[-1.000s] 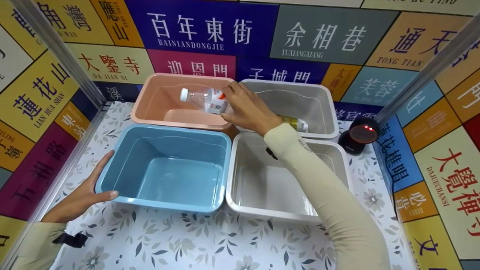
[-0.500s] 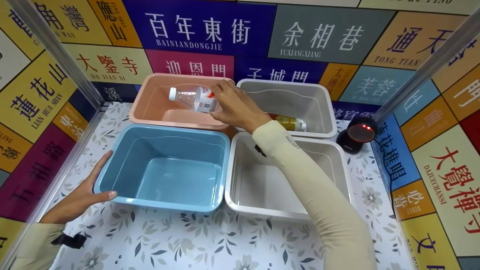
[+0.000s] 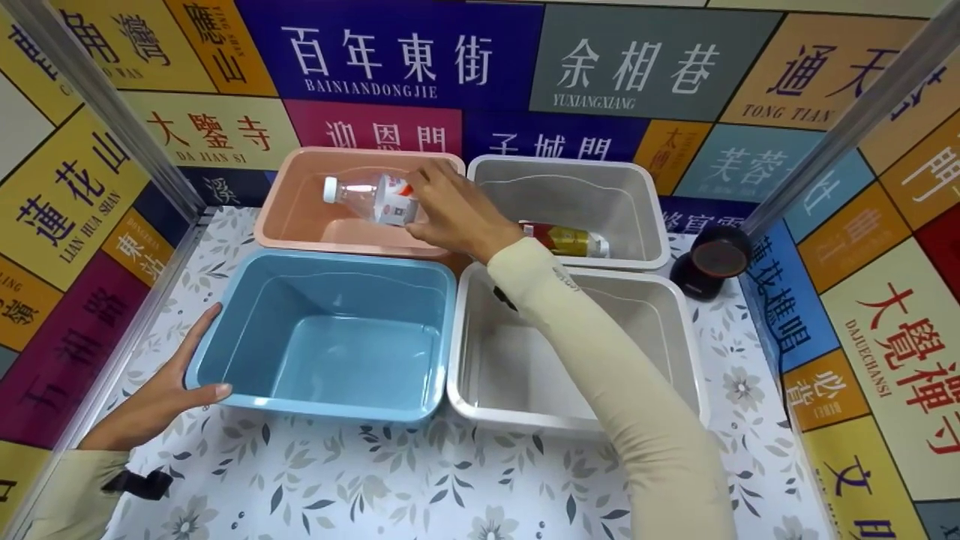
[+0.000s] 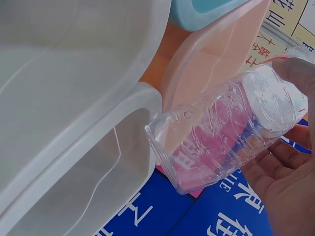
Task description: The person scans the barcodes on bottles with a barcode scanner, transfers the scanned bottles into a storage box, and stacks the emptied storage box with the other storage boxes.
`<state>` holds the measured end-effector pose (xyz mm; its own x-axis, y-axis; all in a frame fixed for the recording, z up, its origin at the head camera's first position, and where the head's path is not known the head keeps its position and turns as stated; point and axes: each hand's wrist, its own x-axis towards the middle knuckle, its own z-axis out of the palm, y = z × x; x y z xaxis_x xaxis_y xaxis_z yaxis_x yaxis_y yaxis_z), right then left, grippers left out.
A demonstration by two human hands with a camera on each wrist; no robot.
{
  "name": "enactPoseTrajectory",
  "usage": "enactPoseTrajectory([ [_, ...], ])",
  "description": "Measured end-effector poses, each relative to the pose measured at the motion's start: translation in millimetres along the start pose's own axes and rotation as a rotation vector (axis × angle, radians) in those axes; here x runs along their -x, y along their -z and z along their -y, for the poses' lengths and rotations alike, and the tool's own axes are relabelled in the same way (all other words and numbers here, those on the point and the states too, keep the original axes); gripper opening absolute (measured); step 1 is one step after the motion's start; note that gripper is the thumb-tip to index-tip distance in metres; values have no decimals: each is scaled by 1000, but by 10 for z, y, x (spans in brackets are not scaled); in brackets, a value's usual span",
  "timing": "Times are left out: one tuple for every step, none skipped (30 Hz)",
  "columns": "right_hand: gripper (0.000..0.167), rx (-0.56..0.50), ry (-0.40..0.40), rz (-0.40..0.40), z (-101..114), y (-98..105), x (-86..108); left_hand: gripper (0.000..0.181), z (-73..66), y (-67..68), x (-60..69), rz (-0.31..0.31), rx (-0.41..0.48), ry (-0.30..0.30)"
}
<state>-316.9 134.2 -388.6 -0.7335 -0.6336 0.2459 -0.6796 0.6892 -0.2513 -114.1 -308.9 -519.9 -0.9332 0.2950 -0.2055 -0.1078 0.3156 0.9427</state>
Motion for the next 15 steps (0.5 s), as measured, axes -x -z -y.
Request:
enactPoseTrajectory([
  [73, -3, -1, 2, 7, -4, -9, 112, 1, -1, 3, -1, -5, 2],
  [73, -7, -1, 3, 12, -8, -19, 112, 0, -3, 5, -3, -12, 4],
  [74, -6, 3, 2, 14, -11, -27, 112, 1, -5, 7, -4, -16, 3],
  [74, -5, 5, 2, 15, -14, -34, 112, 1, -6, 8, -5, -19, 1],
  [73, -4, 10, -1, 17, -15, -43, 112, 1, -6, 9, -5, -19, 0],
  [73, -1, 16, -5, 17, -18, -50, 112, 1, -7, 9, -5, -20, -3],
  [72, 2, 23, -10, 17, -21, -59, 112, 1, -6, 10, -3, -17, -5],
  [70, 5, 30, -16, 15, -24, -68, 112, 0, -6, 10, -2, -13, -6],
  [69, 8, 39, -21, 15, -28, -79, 112, 0, -5, 9, 0, -9, -8],
  [68, 8, 43, -25, 18, -30, -88, 111, 0, -4, 9, 1, -7, -7],
  [67, 8, 48, -29, 20, -35, -99, 111, -1, -3, 8, 3, -6, -6],
  [67, 9, 53, -31, 25, -38, -107, 111, -2, -2, 8, 3, -8, -6],
  [67, 8, 56, -33, 30, -41, -114, 111, -4, -1, 8, 4, -9, -5],
  [67, 7, 57, -31, 35, -44, -119, 111, -6, -1, 7, 2, -15, -5],
  [67, 9, 55, -28, 42, -46, -124, 111, -7, 0, 7, 2, -20, -4],
])
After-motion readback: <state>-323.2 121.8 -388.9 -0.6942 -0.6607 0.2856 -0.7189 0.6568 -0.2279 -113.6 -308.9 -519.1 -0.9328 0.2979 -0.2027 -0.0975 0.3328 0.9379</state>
